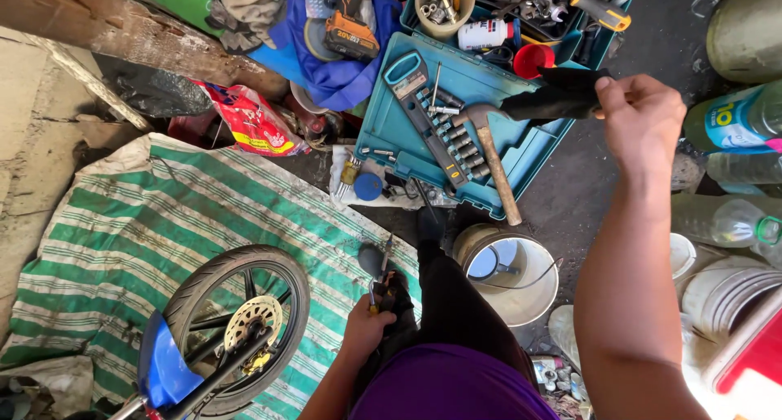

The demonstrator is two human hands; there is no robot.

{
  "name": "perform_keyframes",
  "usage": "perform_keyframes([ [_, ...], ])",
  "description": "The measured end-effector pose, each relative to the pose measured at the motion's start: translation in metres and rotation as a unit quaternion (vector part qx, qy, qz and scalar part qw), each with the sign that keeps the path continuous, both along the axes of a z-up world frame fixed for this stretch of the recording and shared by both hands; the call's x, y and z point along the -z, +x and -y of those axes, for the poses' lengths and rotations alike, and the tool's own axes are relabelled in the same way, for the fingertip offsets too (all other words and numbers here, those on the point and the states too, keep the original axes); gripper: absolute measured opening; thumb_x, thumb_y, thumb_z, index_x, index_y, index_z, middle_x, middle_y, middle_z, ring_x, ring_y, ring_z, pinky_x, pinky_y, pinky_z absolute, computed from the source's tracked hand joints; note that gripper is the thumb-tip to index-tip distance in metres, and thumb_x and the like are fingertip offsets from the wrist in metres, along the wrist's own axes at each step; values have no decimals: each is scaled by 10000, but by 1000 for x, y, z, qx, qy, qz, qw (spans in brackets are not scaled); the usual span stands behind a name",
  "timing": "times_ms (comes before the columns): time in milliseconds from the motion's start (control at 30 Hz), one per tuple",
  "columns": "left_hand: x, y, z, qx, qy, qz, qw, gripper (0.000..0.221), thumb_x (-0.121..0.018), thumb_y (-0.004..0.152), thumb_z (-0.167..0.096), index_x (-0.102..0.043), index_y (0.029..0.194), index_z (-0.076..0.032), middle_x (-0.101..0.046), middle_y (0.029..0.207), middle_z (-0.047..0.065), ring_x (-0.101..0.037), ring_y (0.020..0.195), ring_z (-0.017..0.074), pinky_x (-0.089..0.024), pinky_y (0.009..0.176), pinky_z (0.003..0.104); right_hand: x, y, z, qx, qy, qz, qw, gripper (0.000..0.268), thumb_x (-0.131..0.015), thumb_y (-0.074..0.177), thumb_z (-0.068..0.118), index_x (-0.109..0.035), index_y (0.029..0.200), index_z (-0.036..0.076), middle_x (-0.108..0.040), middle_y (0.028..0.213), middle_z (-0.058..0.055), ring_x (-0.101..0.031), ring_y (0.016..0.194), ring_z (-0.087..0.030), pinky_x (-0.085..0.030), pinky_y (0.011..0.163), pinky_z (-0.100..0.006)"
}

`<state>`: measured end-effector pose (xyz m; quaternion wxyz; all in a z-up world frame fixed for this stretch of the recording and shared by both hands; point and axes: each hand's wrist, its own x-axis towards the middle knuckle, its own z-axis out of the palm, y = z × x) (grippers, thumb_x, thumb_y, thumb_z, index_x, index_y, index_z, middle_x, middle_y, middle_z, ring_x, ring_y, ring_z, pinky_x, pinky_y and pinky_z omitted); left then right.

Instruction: Repairing a motorcycle by searching for tools in a toolbox and removing a plastic component from the frame.

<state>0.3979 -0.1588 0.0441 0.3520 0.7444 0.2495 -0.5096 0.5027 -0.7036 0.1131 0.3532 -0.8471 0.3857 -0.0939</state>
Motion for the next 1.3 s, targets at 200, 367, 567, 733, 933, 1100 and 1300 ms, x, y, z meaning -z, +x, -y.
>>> perform_keyframes([
  [200, 4, 0, 0, -58, 8, 15, 998, 352, -821, 774, -176, -669, 1085, -113, -672, 865, 74, -604, 728, 214, -487, 663, 396, -15, -7, 1, -38, -57, 48, 996, 261, -807, 1255, 306, -828, 1098, 98, -822, 915, -37, -748, 819, -100, -563, 711, -335],
  [367, 16, 3, 9, -41, 9, 26, 999, 382, -813, 787, -242, -654, 1117, -134, -682, 928, 80, -640, 783, 232, -510, 694, 410, 9, -3, 9, -44, -79, 59, 994, 258, -844, 1252, 259, -845, 1073, 73, -812, 881, -32, -703, 763, -91, -562, 659, -338],
  [567, -3, 24, 51, -54, 16, -6, 998, 400, -808, 763, -210, -683, 1135, -133, -716, 987, 104, -670, 823, 243, -564, 665, 408, 5, 21, -39, -52, 136, -402, 904, 535, -694, 1122, 466, -655, 1594, 216, -798, 1302, -197, -796, 939, -299, -629, 1006, -472],
  [733, 34, 30, 82, -134, -68, 14, 989, 334, -829, 777, -164, -761, 1099, -105, -742, 922, 96, -684, 833, 243, -533, 747, 406, 67, -45, -95, -131, 186, -320, 920, 406, -705, 1036, 461, -819, 1348, 227, -841, 1225, -103, -792, 1025, -260, -596, 892, -401],
  [933, 37, 75, 168, -249, -307, 28, 918, 361, -831, 922, -83, -671, 1237, -6, -726, 984, 160, -744, 849, 313, -653, 726, 501, 106, -86, -173, -127, 554, -130, 813, 891, -738, 927, 532, -478, 1698, 167, -542, 1687, -163, -613, 1466, -375, -578, 1088, -611],
  [1100, 102, 109, 239, -200, -349, 71, 913, 528, -889, 1003, -248, -603, 1362, 12, -724, 1104, 166, -793, 961, 313, -751, 834, 514, 138, -53, -161, -17, 591, -56, 805, 788, -757, 1047, 453, -456, 1720, 175, -399, 1720, -224, -565, 1445, -416, -645, 991, -626],
  [1300, 130, 179, 324, -299, -329, 57, 894, 597, -776, 1104, -264, -454, 1542, -17, -620, 1115, 117, -614, 722, 229, -601, 499, 349, 138, -44, -96, 97, 416, 3, 904, 562, -764, 1066, 310, -624, 1559, 79, -670, 1477, -261, -656, 1362, -378, -620, 1039, -524],
])
